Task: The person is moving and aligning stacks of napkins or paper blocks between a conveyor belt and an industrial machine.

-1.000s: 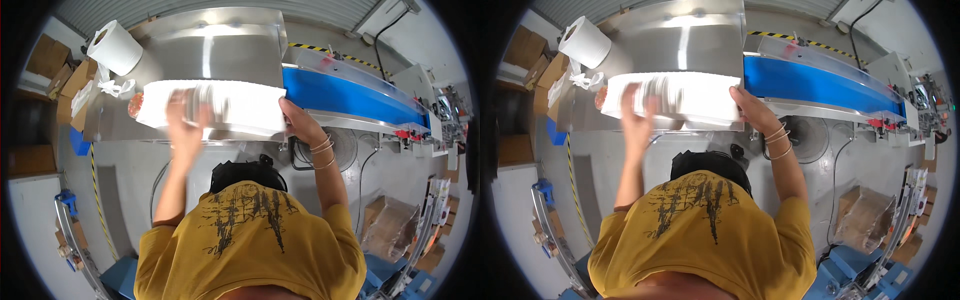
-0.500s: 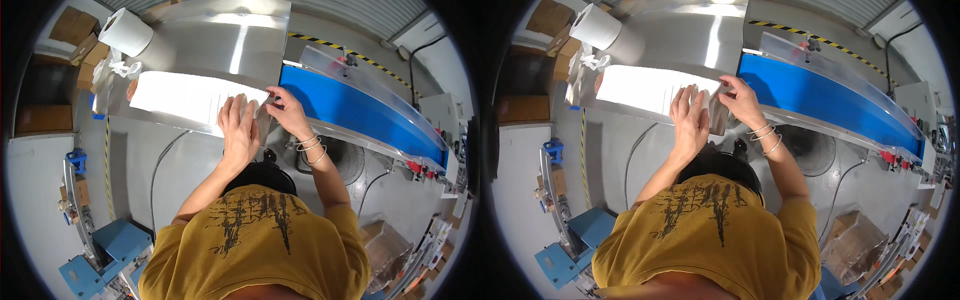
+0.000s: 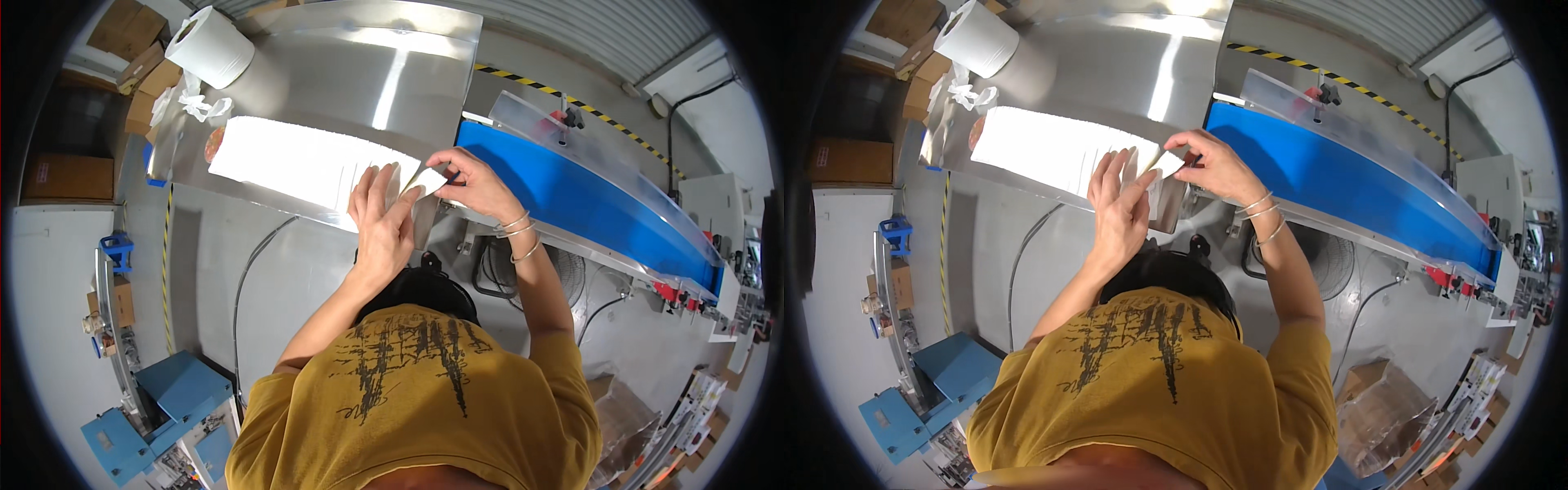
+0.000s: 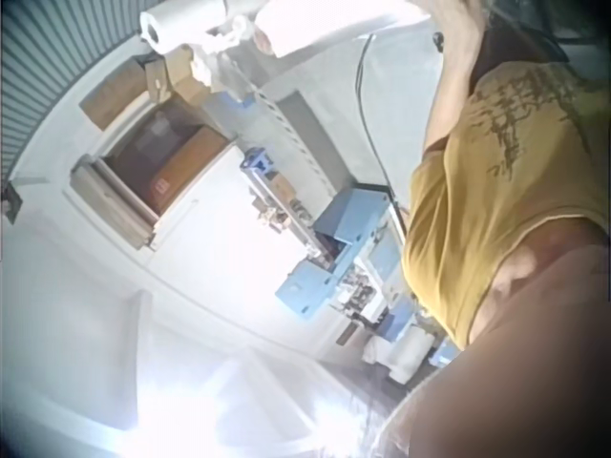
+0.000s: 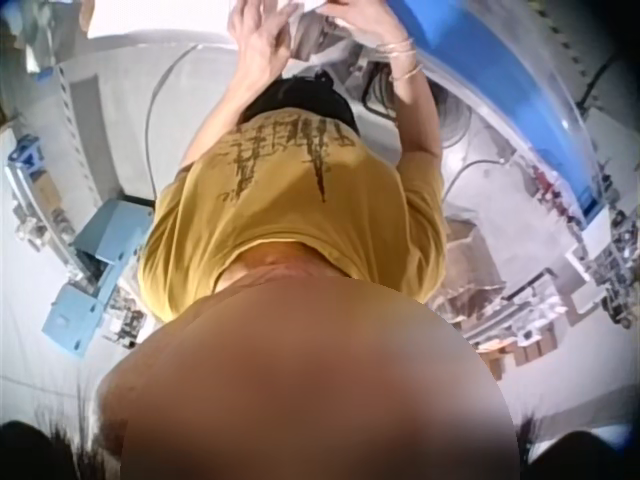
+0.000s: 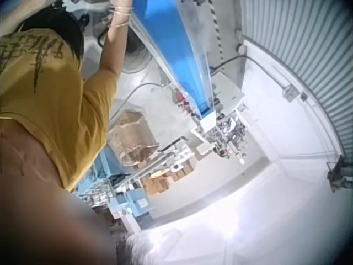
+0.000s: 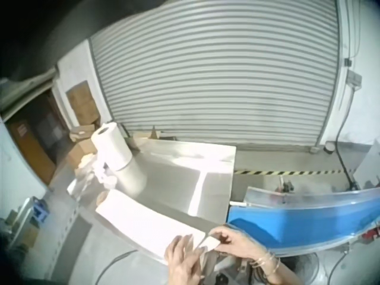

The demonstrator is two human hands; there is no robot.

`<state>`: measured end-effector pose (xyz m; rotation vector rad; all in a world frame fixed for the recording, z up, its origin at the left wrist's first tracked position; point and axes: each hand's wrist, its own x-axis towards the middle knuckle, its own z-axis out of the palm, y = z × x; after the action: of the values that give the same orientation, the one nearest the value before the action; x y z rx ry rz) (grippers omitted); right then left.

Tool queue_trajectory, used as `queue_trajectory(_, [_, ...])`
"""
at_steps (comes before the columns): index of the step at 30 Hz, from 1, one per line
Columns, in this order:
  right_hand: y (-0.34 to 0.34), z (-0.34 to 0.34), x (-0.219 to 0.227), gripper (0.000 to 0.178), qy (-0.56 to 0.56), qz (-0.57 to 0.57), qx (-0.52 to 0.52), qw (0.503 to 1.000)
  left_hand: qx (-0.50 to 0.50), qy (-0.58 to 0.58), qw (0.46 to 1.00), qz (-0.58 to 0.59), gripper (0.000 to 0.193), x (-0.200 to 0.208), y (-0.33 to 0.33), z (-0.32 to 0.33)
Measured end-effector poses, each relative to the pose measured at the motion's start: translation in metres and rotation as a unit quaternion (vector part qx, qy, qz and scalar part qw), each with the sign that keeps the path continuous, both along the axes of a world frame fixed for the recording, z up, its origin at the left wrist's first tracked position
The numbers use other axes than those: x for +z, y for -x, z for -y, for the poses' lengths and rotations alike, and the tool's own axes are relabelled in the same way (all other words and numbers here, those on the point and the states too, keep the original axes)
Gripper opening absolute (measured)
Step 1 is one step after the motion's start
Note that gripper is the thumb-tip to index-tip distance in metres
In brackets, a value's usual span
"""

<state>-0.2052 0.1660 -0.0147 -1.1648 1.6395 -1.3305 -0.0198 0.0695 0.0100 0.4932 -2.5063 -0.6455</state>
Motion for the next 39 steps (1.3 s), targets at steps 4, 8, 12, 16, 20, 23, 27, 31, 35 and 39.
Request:
queue_trajectory(4, [0.012, 0.0, -0.008, 0.03, 0.103, -0.303, 0.03, 0.947, 0.023, -0.006, 0.999, -0.022, 0.038, 0.0, 0.001, 0.0])
queue_trajectory(8, [0.031, -0.032, -0.023, 0.029, -0.022, 0.095, -0.172, 0.98, 0.02, 0.029, 0.999, -0.017, 0.042, -0.002, -0.002, 0.006])
queue_trajectory(12, [0.076, -0.083, -0.067, 0.051, -0.139, -0.1, -0.42, 0.891, 0.066, 0.052, 0.996, -0.01, 0.047, -0.005, -0.002, 0.007])
queue_trajectory(16, [0.085, -0.113, -0.058, 0.053, -0.237, -0.134, -0.518, 0.811, 0.041, 0.047, 0.998, -0.009, 0.046, -0.009, -0.001, 0.008])
queue_trajectory(20, [0.062, -0.094, -0.026, 0.054, -0.172, -0.491, -0.43, 0.738, 0.049, 0.032, 0.998, -0.011, 0.043, -0.01, -0.002, 0.008])
queue_trajectory(23, [0.019, -0.033, 0.005, 0.045, 0.005, -0.243, -0.134, 0.961, 0.038, 0.046, 0.998, -0.009, 0.04, -0.009, -0.004, 0.011])
queue_trajectory(27, [0.0, 0.013, -0.012, 0.031, 0.1, -0.308, 0.033, 0.945, 0.023, 0.044, 0.999, -0.004, 0.038, -0.003, -0.007, 0.012])
queue_trajectory(31, [0.024, -0.025, -0.039, 0.03, -0.072, 0.1, -0.135, 0.983, 0.06, 0.055, 0.997, 0.002, 0.04, -0.009, -0.011, 0.018])
queue_trajectory(35, [0.075, -0.087, -0.071, 0.05, -0.112, -0.003, -0.46, 0.881, 0.069, 0.056, 0.996, -0.008, 0.046, -0.013, -0.012, 0.024])
queue_trajectory(39, [0.099, -0.127, -0.083, 0.055, -0.281, -0.277, -0.544, 0.741, 0.072, 0.064, 0.995, -0.014, 0.044, -0.011, -0.014, 0.024])
